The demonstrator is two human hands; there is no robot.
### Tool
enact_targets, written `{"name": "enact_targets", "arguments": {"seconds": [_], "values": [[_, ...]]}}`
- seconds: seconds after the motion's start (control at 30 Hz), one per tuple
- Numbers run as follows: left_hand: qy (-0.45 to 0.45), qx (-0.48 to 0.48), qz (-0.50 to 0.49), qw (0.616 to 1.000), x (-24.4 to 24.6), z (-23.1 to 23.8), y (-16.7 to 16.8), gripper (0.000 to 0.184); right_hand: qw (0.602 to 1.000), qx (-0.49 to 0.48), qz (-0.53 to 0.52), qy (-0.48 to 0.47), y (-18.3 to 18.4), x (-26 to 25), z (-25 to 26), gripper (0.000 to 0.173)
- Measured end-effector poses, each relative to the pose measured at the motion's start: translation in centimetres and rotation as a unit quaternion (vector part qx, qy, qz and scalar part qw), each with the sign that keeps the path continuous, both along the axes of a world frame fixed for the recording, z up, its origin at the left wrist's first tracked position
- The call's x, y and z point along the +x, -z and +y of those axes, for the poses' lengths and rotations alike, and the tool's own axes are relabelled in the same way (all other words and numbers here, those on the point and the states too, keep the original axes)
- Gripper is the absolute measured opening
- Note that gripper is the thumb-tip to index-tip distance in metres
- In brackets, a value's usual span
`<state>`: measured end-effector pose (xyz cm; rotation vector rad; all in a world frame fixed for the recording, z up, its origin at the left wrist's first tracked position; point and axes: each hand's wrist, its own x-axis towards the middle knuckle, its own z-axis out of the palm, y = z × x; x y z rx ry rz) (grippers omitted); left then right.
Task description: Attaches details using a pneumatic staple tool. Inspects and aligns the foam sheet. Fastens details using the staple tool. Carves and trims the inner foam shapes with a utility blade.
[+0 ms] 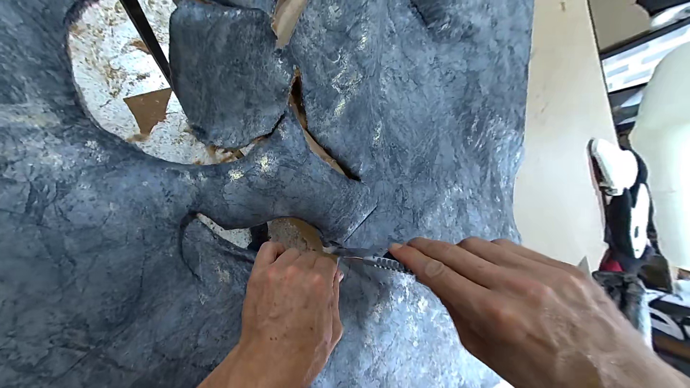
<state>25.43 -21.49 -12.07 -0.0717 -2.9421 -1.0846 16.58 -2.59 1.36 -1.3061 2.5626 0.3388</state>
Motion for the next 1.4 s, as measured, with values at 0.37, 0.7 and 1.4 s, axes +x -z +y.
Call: {"name": "enact_targets", "arguments": {"seconds": [0.37,0.7,1.4], "values": [[0.013,-0.004,-0.008,1.0,0.2,-0.1,-0.1,0.032,0.997,0.012,0.0,-0.07,-0.8,-2.2,-0.6,0.038],[0.015,0.004,0.0,1.0,0.4,-0.2,-0.2,0.03,0.995,0.01,-0.005,-0.094,-1.4,-3.4,-0.6,0.037],[0.03,0.017,0.002,0.999,1.8,-1.1,-0.4,0.032,0.991,0.024,-0.023,-0.126,-1.6,-4.2,-1.1,0.039]]}}
